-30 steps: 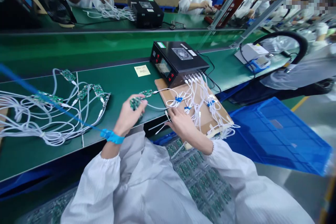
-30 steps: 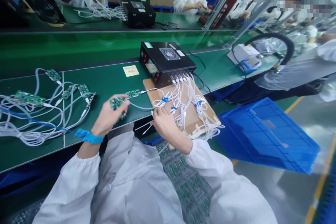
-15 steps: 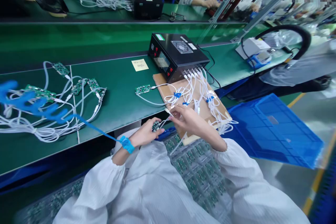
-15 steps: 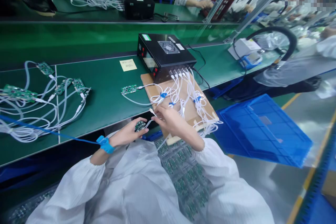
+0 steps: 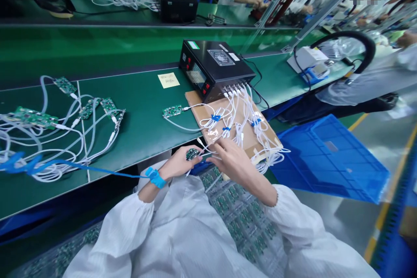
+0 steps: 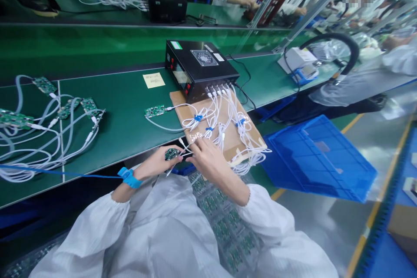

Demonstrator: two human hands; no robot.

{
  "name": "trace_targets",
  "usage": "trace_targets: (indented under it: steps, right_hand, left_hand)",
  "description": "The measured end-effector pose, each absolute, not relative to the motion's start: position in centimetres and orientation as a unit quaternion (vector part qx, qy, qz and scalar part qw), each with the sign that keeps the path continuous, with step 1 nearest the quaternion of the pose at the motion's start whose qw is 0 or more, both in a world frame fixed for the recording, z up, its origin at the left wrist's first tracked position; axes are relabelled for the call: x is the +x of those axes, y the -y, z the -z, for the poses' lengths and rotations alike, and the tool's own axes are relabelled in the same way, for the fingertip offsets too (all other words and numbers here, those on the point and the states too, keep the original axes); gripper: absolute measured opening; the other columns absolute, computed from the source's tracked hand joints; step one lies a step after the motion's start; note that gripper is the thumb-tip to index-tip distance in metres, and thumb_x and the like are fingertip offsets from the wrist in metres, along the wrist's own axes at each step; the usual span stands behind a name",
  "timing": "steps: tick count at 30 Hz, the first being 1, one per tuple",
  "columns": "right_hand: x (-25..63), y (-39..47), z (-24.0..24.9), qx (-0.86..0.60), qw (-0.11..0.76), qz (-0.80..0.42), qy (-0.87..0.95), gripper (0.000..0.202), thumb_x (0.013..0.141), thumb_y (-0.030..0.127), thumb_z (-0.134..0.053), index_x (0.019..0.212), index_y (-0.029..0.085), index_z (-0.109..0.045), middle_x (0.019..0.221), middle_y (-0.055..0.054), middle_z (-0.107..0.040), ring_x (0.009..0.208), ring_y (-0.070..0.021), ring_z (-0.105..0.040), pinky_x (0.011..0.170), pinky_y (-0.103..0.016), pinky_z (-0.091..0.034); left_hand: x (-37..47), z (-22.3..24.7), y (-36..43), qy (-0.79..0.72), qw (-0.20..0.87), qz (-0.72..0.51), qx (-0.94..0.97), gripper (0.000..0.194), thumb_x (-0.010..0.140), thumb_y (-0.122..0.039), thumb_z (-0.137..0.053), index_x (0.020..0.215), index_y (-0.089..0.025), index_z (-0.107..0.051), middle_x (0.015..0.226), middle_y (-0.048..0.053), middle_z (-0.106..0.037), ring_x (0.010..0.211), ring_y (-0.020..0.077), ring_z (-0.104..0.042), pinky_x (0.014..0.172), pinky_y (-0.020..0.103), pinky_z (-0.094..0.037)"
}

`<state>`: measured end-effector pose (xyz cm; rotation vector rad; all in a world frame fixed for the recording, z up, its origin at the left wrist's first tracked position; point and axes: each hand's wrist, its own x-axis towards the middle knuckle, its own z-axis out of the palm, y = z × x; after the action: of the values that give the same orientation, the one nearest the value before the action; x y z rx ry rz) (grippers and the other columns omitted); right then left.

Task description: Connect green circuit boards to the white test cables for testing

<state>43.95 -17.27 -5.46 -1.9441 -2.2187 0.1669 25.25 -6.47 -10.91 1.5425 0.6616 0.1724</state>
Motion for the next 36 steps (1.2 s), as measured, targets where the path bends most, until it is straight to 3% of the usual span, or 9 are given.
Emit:
trace_targets:
  steps: [3,6,11,18,25,30,32,36]
  right_hand:
    - [43.6,17.8,6.1,-0.653,0.133,-0.049,0.744,0.016,0.105,0.022,-0.05,0.108,0.017,-0.064,0.103,-0.014,-0.068,0.096,-0.0254,-0.065,0.083,-0.041,-0.056]
    - [44.1,18.1,5.8,-0.642,0.224,-0.091,0.727,0.016,0.106,0.021,-0.047,0.11,0.02,-0.063,0.105,-0.011,-0.068,0.099,-0.0224,-0.065,0.087,-0.04,-0.057]
    - [46.1,18.8,4.8,-0.609,0.282,-0.144,0.727,0.01,0.1,0.022,-0.057,0.109,0.023,-0.062,0.109,-0.009,-0.064,0.107,-0.0222,-0.066,0.092,-0.041,-0.058]
    - [47.2,18.5,4.4,-0.594,0.241,-0.199,0.741,0.008,0.1,0.023,-0.057,0.104,0.021,-0.064,0.105,-0.007,-0.065,0.097,-0.0197,-0.068,0.085,-0.037,-0.058]
    - [44.9,17.5,5.8,-0.656,0.146,-0.011,0.74,0.021,0.106,0.026,-0.046,0.099,0.018,-0.065,0.096,-0.01,-0.069,0.081,-0.0208,-0.068,0.072,-0.034,-0.053]
    - [43.9,17.2,6.8,-0.651,0.109,0.06,0.748,0.028,0.107,0.03,-0.046,0.093,0.017,-0.067,0.084,-0.01,-0.066,0.073,-0.0213,-0.064,0.067,-0.034,-0.051]
    - [43.4,16.9,6.4,-0.658,0.135,0.071,0.737,0.024,0.106,0.034,-0.051,0.104,0.018,-0.068,0.091,-0.012,-0.067,0.082,-0.0243,-0.065,0.072,-0.037,-0.054]
    - [42.8,14.9,5.1,-0.653,0.175,0.077,0.733,0.035,0.104,0.032,-0.054,0.136,0.017,-0.059,0.13,-0.021,-0.063,0.122,-0.0343,-0.059,0.101,-0.052,-0.051]
  left_hand:
    - [25.1,9.3,6.4,-0.291,0.631,-0.12,0.709,0.038,0.091,-0.045,-0.063,0.117,-0.019,-0.072,0.108,0.007,-0.076,0.084,0.021,-0.068,0.084,0.033,-0.053]
    - [25.1,8.4,6.0,-0.294,0.595,-0.165,0.729,0.033,0.091,-0.041,-0.063,0.116,-0.022,-0.074,0.114,0.005,-0.076,0.107,0.0258,-0.067,0.099,0.036,-0.05]
    - [25.3,7.5,5.0,-0.342,0.574,-0.166,0.725,0.036,0.091,-0.04,-0.062,0.118,-0.02,-0.073,0.089,0.005,-0.073,0.074,0.0203,-0.064,0.076,0.032,-0.052]
    - [25.5,6.2,4.1,-0.346,0.562,-0.193,0.726,0.031,0.09,-0.035,-0.063,0.115,-0.022,-0.073,0.086,0.004,-0.072,0.087,0.0236,-0.069,0.079,0.031,-0.052]
    - [25.5,5.6,3.8,-0.331,0.562,-0.217,0.726,0.032,0.09,-0.036,-0.064,0.116,-0.022,-0.074,0.085,0.005,-0.072,0.092,0.0253,-0.07,0.08,0.032,-0.054]
    - [25.6,5.6,3.8,-0.329,0.536,-0.221,0.745,0.027,0.092,-0.032,-0.061,0.114,-0.022,-0.074,0.097,0.005,-0.075,0.098,0.025,-0.07,0.092,0.035,-0.053]
    - [25.8,5.6,3.8,-0.326,0.523,-0.219,0.756,0.027,0.092,-0.029,-0.06,0.114,-0.023,-0.073,0.103,0.005,-0.076,0.097,0.0239,-0.07,0.096,0.036,-0.052]
    - [25.9,5.0,3.9,-0.296,0.548,-0.207,0.755,0.031,0.088,-0.027,-0.064,0.117,-0.022,-0.072,0.102,0.005,-0.076,0.097,0.0241,-0.069,0.091,0.035,-0.053]
